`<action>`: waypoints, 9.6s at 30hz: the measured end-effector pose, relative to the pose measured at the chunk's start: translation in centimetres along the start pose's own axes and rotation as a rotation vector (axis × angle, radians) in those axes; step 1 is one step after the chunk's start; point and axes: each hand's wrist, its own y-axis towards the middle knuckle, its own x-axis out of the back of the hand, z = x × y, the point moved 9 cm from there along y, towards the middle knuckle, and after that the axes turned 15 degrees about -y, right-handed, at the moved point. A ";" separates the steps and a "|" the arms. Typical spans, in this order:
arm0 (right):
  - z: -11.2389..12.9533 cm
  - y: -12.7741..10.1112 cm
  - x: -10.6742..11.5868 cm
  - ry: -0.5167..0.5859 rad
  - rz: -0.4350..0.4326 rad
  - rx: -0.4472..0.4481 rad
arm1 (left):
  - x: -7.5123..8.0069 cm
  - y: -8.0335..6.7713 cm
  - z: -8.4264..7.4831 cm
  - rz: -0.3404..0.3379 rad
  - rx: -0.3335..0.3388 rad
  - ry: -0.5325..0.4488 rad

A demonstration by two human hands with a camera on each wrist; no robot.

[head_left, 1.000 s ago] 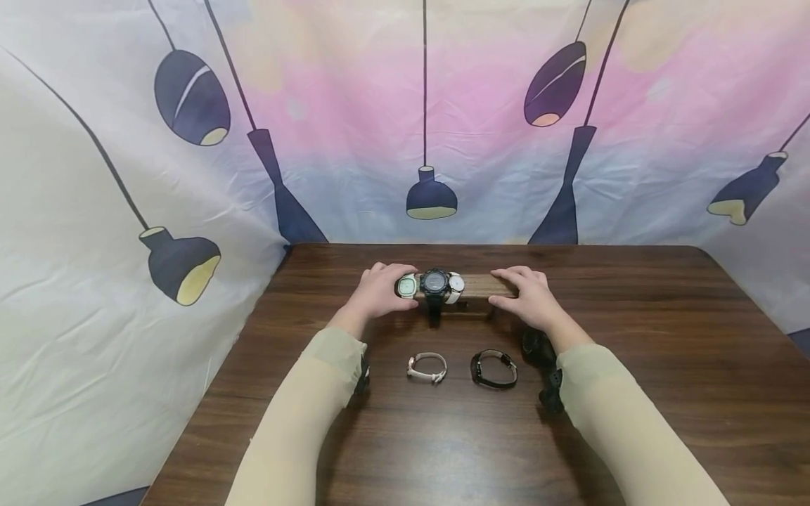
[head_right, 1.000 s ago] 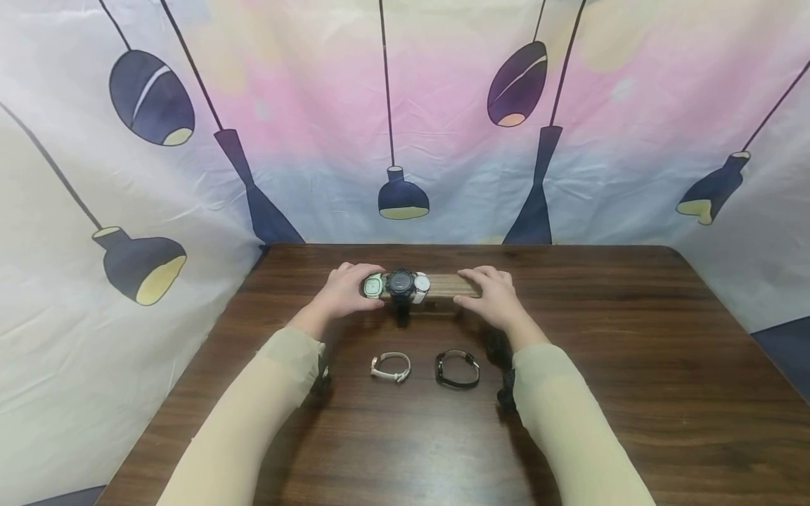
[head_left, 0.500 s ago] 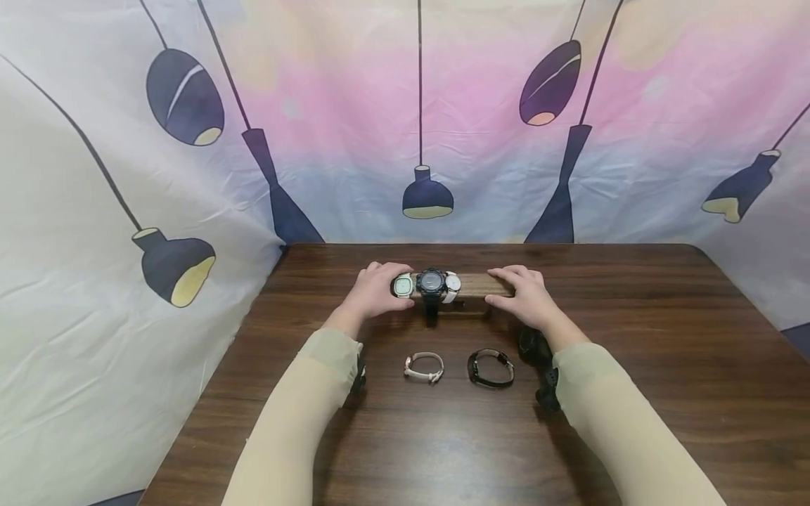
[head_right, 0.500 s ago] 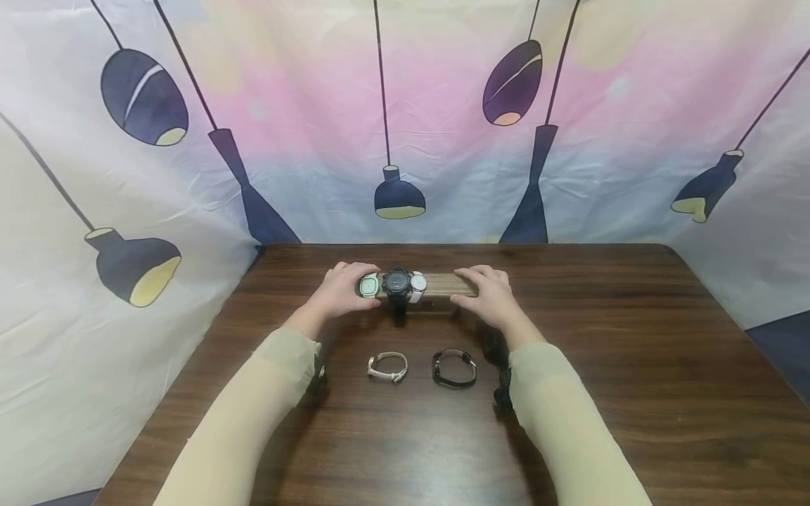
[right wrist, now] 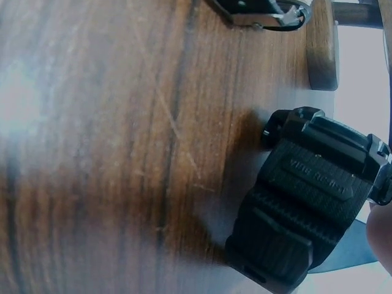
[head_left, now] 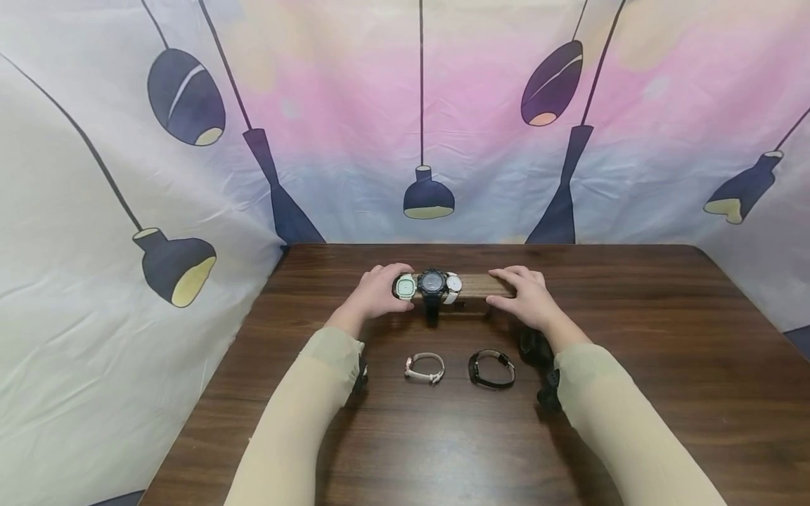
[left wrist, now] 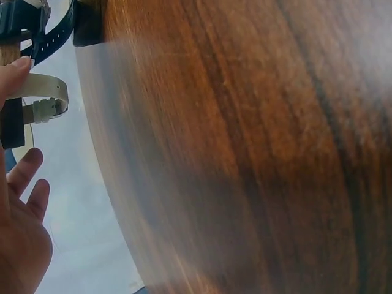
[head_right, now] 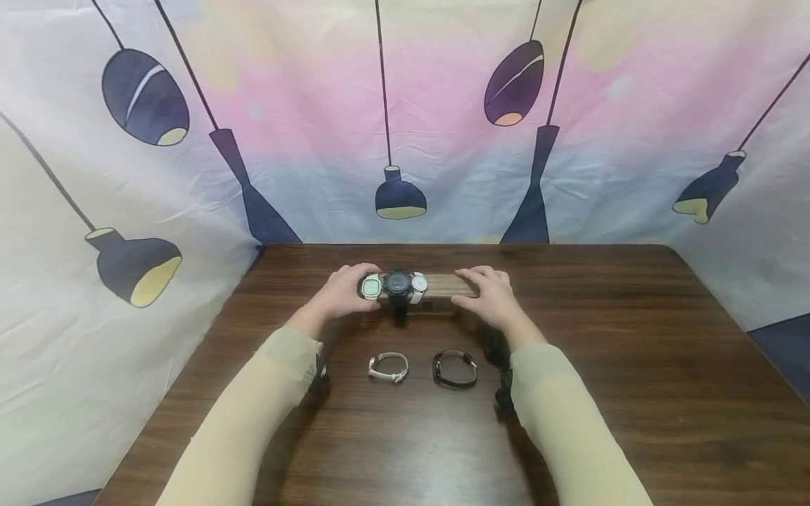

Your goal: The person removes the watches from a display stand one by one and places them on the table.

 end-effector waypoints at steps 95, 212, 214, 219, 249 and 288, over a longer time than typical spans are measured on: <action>0.0 -0.5 -0.1 0.007 0.022 -0.026 | 0.0 -6.4 1.4 -0.152 0.040 -0.353; 0.0 -0.5 0.1 -0.022 -0.004 -0.020 | -11.0 -10.3 -11.0 0.099 -0.248 0.037; 0.0 -0.5 0.1 -0.021 -0.001 -0.020 | -11.2 -10.4 -11.1 0.096 -0.256 0.070; 0.0 -0.6 0.1 -0.014 0.003 -0.023 | -11.6 -10.3 -11.3 0.099 -0.265 0.134; 0.3 -0.4 0.2 -0.014 0.025 -0.028 | -12.1 -10.7 -11.8 0.114 -0.312 0.174; 0.0 -0.5 -0.1 -0.015 0.026 -0.027 | -10.7 -10.1 -12.5 0.038 -0.348 0.052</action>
